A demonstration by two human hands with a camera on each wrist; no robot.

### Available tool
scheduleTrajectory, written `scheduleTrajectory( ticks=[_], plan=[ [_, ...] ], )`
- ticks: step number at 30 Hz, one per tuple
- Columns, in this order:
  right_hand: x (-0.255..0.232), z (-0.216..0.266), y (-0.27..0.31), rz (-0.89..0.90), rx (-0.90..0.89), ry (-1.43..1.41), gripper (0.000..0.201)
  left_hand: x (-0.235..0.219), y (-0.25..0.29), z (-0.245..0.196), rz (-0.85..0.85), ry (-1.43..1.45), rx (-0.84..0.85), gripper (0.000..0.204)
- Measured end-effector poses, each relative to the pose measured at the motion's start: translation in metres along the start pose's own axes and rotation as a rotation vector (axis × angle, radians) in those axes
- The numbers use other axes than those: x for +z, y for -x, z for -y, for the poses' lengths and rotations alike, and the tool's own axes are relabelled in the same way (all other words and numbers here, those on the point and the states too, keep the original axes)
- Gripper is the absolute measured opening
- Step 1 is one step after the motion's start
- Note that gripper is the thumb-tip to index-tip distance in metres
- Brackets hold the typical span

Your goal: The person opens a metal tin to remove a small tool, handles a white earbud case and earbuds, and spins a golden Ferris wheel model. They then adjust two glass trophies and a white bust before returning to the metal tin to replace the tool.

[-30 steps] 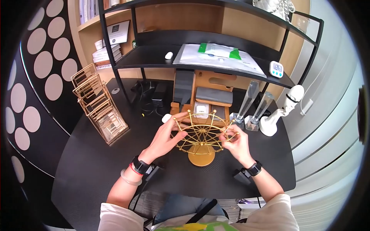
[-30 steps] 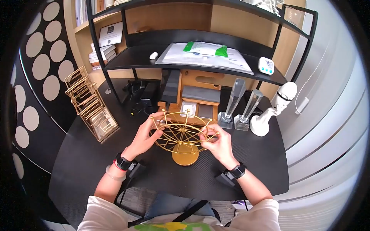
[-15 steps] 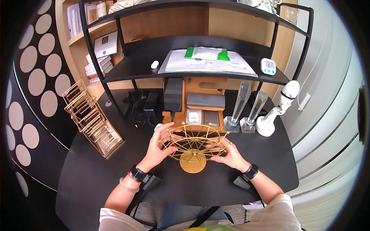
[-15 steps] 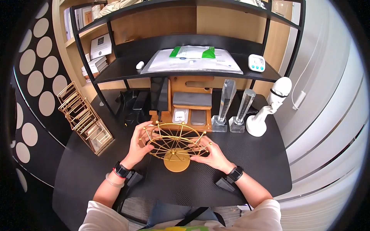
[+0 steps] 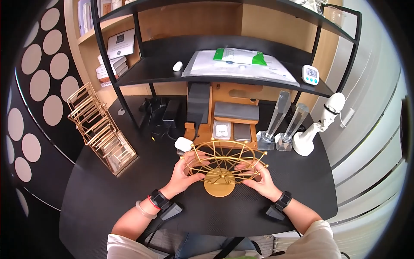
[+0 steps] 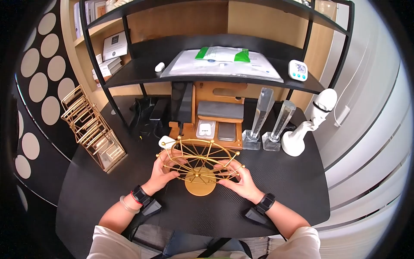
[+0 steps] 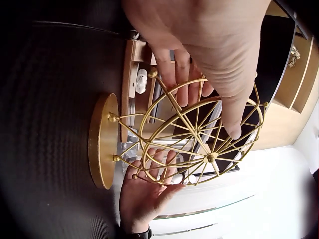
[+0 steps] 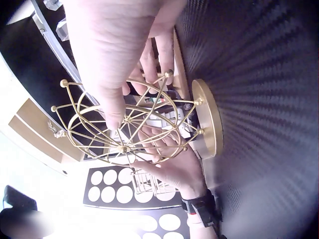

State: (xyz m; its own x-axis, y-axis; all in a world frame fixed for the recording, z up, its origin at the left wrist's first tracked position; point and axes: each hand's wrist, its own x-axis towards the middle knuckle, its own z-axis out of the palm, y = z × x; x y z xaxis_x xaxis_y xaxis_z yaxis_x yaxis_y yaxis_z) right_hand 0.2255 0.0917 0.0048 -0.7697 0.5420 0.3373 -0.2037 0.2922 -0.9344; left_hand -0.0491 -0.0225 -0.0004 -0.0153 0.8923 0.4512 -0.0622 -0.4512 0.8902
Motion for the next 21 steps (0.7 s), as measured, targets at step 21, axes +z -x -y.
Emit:
scheduleTrajectory(
  ticks=[21],
  plan=[
    [-0.0066,-0.0106,0.005,-0.061,-0.011,-0.129,0.052,0.0029,-0.003,-0.0054,0.036,0.215,-0.184,0.065]
  ],
)
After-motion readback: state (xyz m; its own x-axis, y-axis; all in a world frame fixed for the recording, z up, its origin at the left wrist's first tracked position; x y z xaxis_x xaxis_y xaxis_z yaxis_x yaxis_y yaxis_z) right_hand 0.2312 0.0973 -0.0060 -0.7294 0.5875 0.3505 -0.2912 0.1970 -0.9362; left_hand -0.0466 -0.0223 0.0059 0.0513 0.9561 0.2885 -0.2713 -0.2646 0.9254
